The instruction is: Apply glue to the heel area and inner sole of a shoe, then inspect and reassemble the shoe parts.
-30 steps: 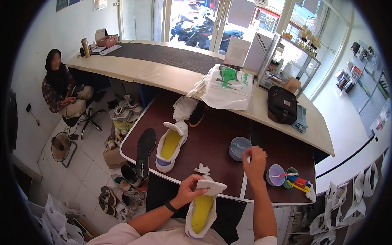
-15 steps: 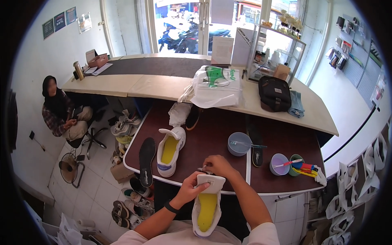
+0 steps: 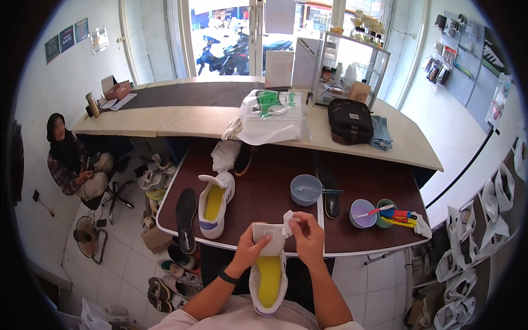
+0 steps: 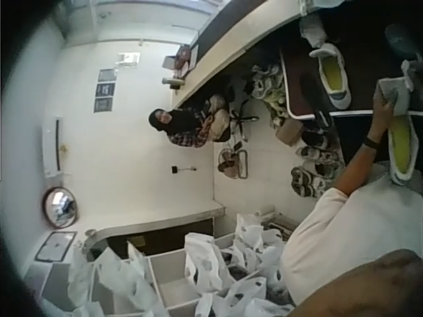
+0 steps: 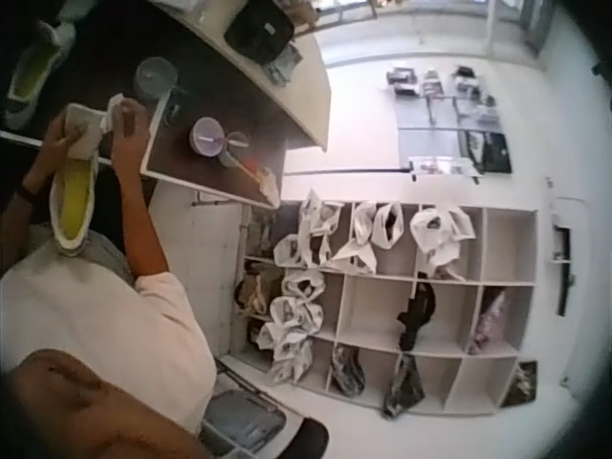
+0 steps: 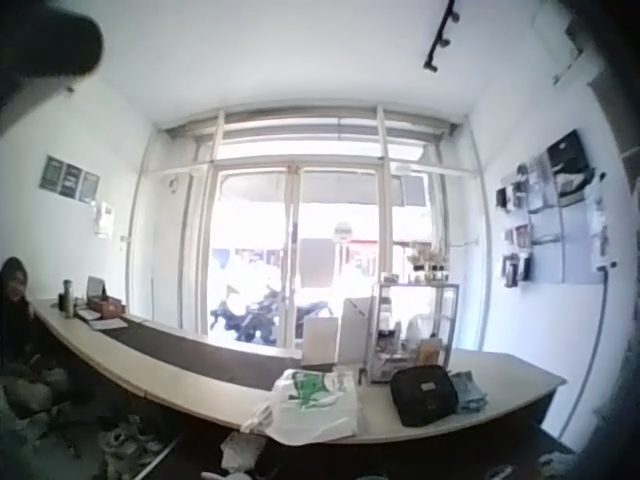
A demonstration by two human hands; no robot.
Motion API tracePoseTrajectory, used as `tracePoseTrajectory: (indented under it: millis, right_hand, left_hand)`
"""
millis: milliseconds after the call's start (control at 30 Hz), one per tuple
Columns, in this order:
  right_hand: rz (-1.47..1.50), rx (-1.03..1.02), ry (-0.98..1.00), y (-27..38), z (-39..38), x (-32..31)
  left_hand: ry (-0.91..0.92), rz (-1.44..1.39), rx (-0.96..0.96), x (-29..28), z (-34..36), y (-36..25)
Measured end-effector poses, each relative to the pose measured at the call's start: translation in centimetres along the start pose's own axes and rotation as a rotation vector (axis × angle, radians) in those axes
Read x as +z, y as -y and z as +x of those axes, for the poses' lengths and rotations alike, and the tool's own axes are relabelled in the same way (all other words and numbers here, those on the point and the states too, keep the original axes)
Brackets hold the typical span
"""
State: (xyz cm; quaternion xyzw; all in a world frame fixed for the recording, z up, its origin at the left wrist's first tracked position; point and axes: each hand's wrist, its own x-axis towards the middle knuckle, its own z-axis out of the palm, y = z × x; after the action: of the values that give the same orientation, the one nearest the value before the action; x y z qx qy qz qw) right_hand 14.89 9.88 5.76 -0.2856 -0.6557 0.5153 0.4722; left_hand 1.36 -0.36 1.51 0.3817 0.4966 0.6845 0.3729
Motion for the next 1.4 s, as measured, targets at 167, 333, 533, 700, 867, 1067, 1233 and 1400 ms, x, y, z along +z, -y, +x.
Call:
tracePoseTrajectory:
  millis: [167, 333, 533, 700, 867, 1067, 1233, 1400]
  right_hand:
    - [-0.189, -0.200, 0.003, 0.1, 0.3, 1.0]
    - [-0.204, -0.162, 0.076, 0.3, -0.5, -0.5]
    - [-0.201, -0.120, 0.146, -1.0, 0.3, -0.8]
    - [0.237, 0.140, 0.227, -1.7, 1.1, -1.0]
    - [0.266, 0.270, 0.265, -1.7, 0.7, -1.1]
    - [0.200, 0.194, 0.264, -1.6, 0.3, -0.8]
    - [-0.006, 0.028, 0.248, -1.7, -0.1, -0.4]
    - [0.234, 0.199, 0.032, -1.7, 0.0, 0.3]
  left_hand:
    - [-0.060, 0.039, 0.013, 0.1, -0.7, 0.4]
    - [-0.071, 0.015, 0.033, 0.5, -0.7, 0.7]
    - [-0.065, 0.008, 0.064, 0.6, -0.9, 0.7]
    - [-0.041, 0.029, 0.116, 0.6, -1.0, 0.4]
    - [-0.028, 0.017, 0.049, 0.6, -1.1, 0.4]
    - [-0.005, -0.049, 0.032, 0.4, -1.2, 0.9]
    - [-0.014, -0.099, 0.049, 0.5, -1.2, 0.8]
    - [-0.023, -0.050, 0.028, 0.7, -1.0, 0.6]
